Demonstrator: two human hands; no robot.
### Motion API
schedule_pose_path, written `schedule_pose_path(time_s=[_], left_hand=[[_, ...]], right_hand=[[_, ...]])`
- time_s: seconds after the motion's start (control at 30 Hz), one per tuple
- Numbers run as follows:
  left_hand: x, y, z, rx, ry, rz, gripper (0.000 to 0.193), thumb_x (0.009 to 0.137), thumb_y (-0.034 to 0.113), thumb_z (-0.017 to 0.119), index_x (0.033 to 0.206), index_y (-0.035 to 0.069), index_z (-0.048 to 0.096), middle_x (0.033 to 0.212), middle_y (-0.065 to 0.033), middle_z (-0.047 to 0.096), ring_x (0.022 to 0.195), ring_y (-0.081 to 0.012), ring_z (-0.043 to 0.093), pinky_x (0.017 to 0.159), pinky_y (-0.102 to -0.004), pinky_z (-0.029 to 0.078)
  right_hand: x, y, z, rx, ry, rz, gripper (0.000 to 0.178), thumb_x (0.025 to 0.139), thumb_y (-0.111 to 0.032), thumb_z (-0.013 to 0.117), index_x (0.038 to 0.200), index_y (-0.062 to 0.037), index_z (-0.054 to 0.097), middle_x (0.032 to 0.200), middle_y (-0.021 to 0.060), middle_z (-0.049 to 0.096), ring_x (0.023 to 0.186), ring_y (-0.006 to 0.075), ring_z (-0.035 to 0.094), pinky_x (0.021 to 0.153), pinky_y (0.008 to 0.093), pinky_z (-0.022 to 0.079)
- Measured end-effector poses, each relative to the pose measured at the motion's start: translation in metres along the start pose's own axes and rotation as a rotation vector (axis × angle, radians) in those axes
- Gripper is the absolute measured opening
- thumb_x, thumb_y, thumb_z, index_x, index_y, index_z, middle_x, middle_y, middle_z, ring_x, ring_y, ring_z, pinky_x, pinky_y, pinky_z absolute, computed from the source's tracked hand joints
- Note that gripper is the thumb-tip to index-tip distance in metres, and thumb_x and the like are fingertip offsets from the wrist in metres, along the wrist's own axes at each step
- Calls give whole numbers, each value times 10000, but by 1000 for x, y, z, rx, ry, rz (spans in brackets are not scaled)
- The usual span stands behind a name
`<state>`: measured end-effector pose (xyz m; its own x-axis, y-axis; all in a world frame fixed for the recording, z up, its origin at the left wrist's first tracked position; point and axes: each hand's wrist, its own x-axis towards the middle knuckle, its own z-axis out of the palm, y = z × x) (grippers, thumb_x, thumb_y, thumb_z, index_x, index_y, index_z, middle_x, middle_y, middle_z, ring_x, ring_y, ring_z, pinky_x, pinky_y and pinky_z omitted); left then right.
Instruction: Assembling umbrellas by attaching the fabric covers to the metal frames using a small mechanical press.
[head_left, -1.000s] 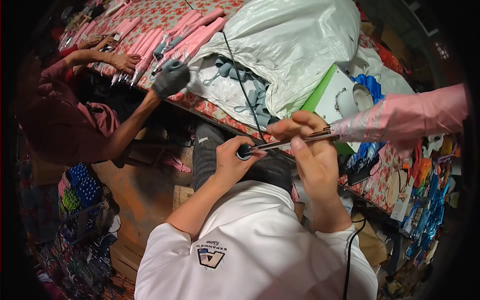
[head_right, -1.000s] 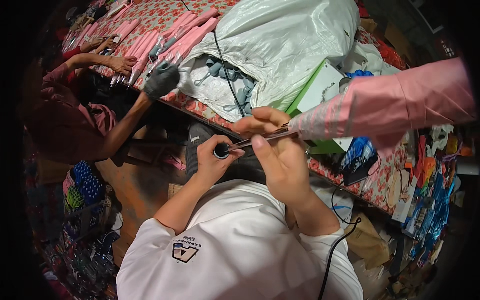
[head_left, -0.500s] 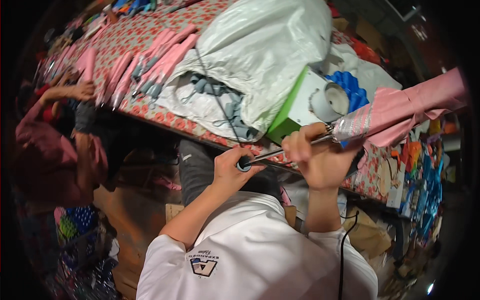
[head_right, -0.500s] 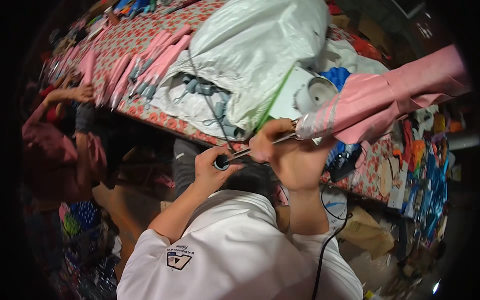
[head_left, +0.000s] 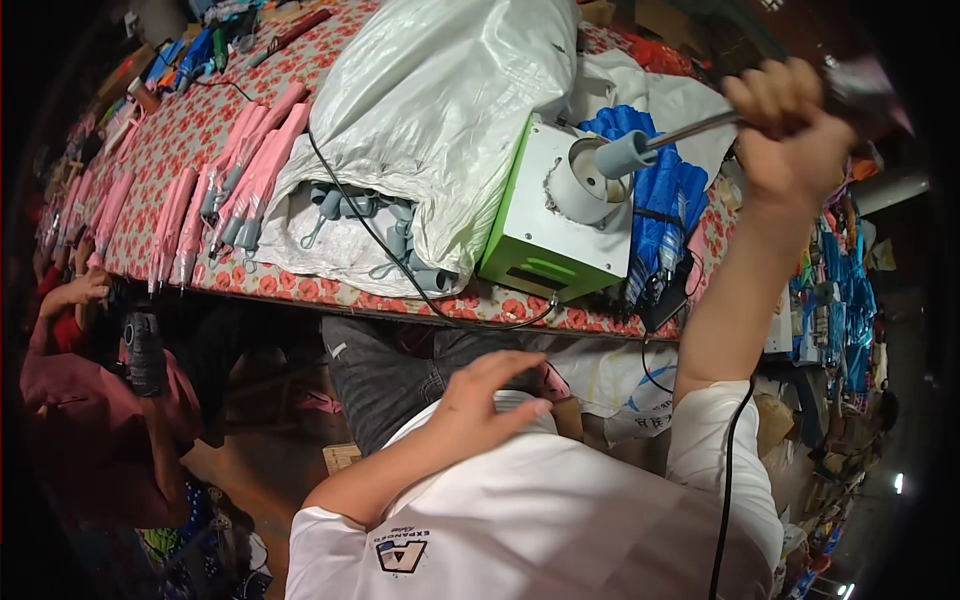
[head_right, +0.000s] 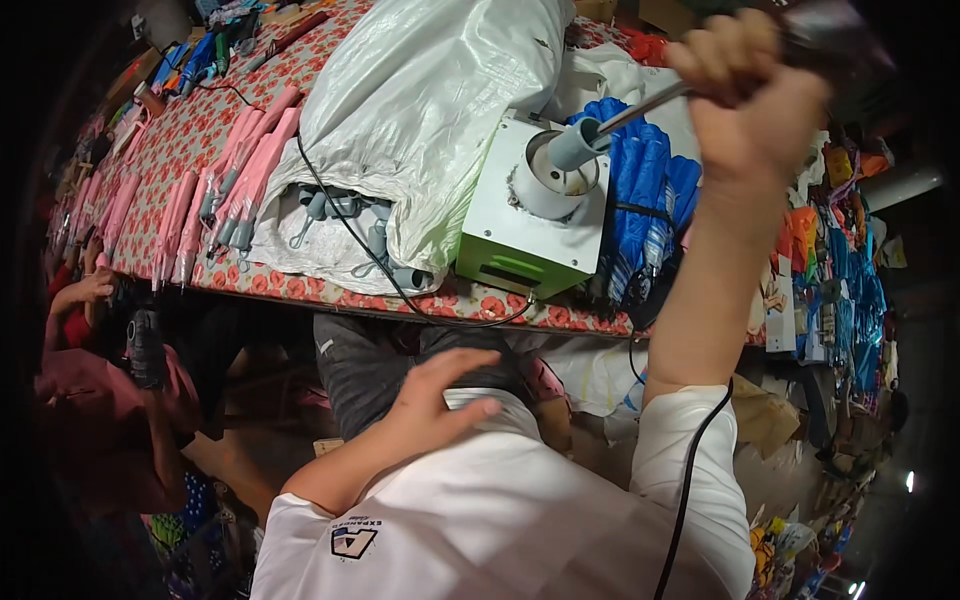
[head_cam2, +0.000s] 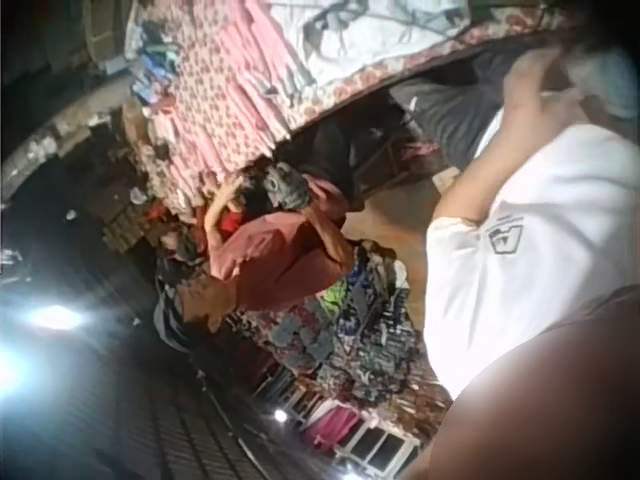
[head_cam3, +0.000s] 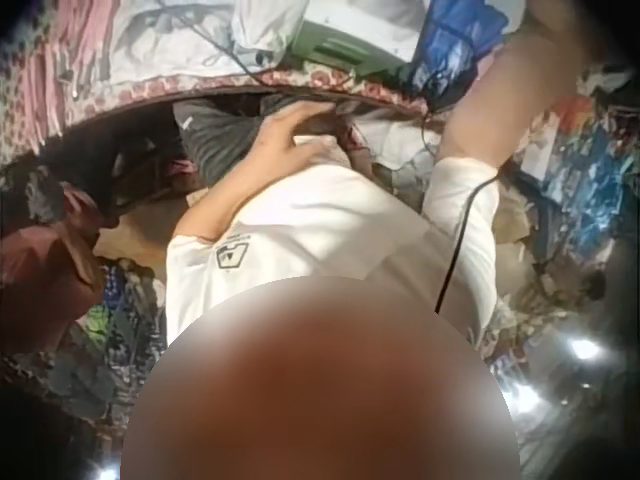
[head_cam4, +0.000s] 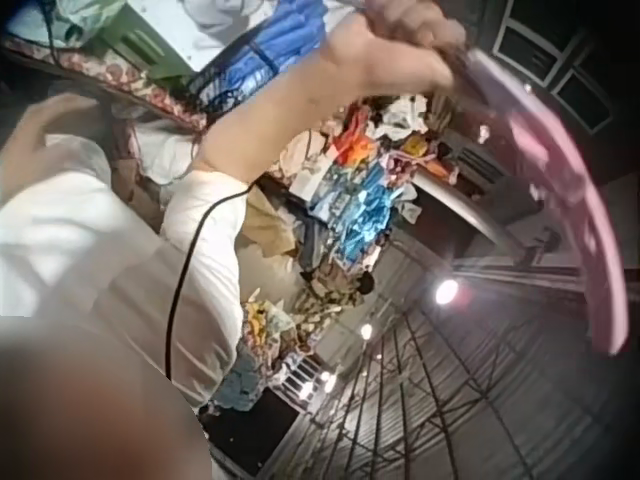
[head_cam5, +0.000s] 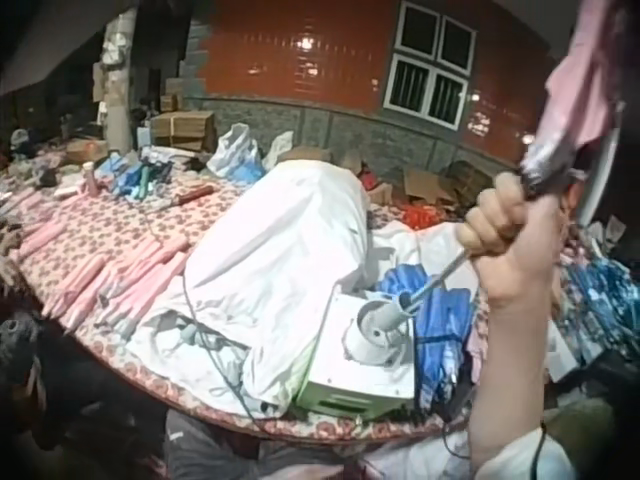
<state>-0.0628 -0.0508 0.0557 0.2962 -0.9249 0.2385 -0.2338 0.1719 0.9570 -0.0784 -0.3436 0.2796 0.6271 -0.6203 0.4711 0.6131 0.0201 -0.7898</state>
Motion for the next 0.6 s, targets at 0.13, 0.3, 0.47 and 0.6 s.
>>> schedule_pose_path(time_s=[0.13, 0.3, 0.47, 0.6], left_hand=[[-3, -4, -2, -24, 133, -187, 438, 795, 139, 729, 1180, -21, 597, 1115, -143, 649, 984, -261, 630, 871, -332, 487], [-5, -12, -11, -67, 184, -109, 371, 823, 116, 702, 1151, -30, 607, 1040, -124, 662, 905, -227, 643, 833, -296, 494], [-9, -11, -18, -749, 453, -211, 305, 910, 163, 626, 1152, -21, 603, 996, -104, 664, 837, -205, 635, 789, -282, 510], [-20, -1, -36, -724, 496, -202, 301, 901, 175, 626, 1140, -7, 602, 963, -110, 675, 761, -213, 633, 741, -285, 515]], right_hand=[[13, 59, 23, -98, 161, 63, 267, 853, -144, 326, 587, -165, 332, 518, -47, 230, 468, 85, 163, 464, 259, 171], [20, 73, -4, -55, -97, 210, 233, 851, -117, 323, 623, -165, 340, 546, -41, 259, 472, 86, 174, 457, 252, 181], [-45, -4, 9, 423, -388, 287, 273, 841, -30, 351, 612, -176, 378, 488, -74, 263, 400, 41, 185, 396, 211, 191], [-101, 48, 43, 788, -432, 427, 307, 881, -89, 359, 591, -190, 359, 448, -100, 225, 352, 19, 123, 337, 196, 136]])
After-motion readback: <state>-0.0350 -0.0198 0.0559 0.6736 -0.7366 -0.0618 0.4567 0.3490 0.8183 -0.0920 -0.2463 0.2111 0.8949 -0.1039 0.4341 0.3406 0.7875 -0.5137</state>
